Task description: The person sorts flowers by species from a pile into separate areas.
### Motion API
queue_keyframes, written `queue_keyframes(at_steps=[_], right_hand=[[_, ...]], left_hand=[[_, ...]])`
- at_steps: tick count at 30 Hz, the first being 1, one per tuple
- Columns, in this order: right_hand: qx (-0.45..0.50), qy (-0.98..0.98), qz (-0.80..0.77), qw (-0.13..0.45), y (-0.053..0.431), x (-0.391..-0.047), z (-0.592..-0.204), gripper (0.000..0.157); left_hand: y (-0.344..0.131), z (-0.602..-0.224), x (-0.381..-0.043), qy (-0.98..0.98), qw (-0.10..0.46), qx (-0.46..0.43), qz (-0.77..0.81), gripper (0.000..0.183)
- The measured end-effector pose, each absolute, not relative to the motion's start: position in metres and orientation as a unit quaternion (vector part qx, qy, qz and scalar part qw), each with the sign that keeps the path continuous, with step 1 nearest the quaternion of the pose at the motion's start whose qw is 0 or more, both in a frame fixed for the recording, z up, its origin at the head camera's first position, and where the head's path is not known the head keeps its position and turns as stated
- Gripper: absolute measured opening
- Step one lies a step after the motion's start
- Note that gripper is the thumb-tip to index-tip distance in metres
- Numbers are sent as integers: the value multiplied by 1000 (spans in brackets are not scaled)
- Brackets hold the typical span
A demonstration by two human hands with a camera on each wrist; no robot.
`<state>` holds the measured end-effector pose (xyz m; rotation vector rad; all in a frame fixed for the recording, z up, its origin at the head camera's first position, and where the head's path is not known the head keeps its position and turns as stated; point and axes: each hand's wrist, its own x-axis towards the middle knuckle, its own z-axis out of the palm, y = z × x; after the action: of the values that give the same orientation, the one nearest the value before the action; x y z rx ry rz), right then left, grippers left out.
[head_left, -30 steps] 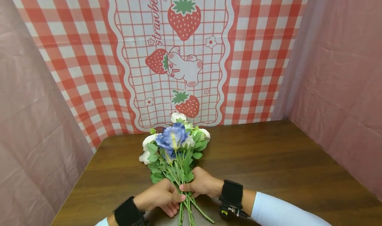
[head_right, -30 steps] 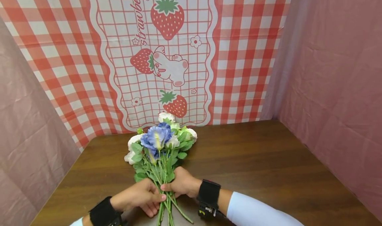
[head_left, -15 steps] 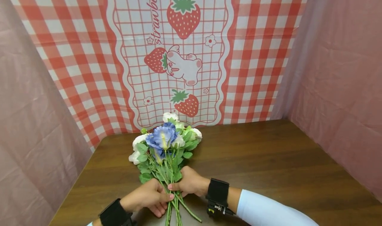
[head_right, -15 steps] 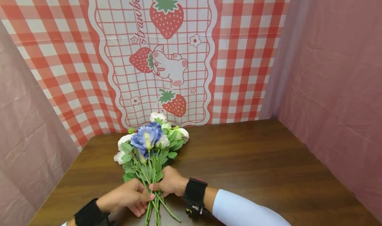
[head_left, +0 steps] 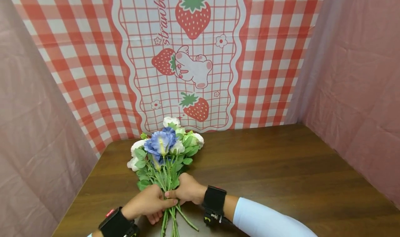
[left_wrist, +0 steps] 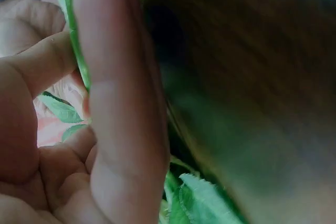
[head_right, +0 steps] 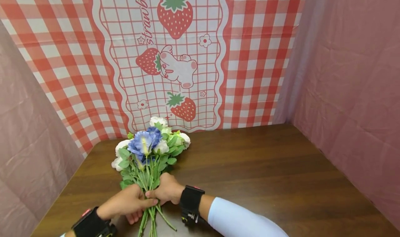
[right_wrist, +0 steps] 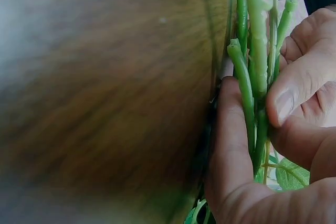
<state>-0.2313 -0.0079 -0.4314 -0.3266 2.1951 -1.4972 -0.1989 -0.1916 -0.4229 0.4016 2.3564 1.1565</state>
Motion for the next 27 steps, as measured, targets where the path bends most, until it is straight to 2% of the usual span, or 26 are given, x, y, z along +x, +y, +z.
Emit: queue_keyframes(at_steps=[7, 13, 17, 22, 27], right_hand=[[-116, 809, -529, 228, -22, -233, -428, 30], [-112, 815, -526, 216, -31, -234, -431, 35], [-116, 811, -528, 222, -35, -236, -431, 31], [-132, 797, -536, 245, -36, -239, -431, 22], [-136, 778, -552, 268, -33, -242, -431, 16]], left_hand=[[-191, -420, -198, 913, 157, 184, 328, 54], [-189, -420, -196, 948, 110, 155, 257, 53], [-186, -421, -195, 967, 67, 129, 210, 56], [-182, -421, -194, 981, 49, 92, 162, 57], [-179, -420, -197, 988, 70, 65, 121, 56]])
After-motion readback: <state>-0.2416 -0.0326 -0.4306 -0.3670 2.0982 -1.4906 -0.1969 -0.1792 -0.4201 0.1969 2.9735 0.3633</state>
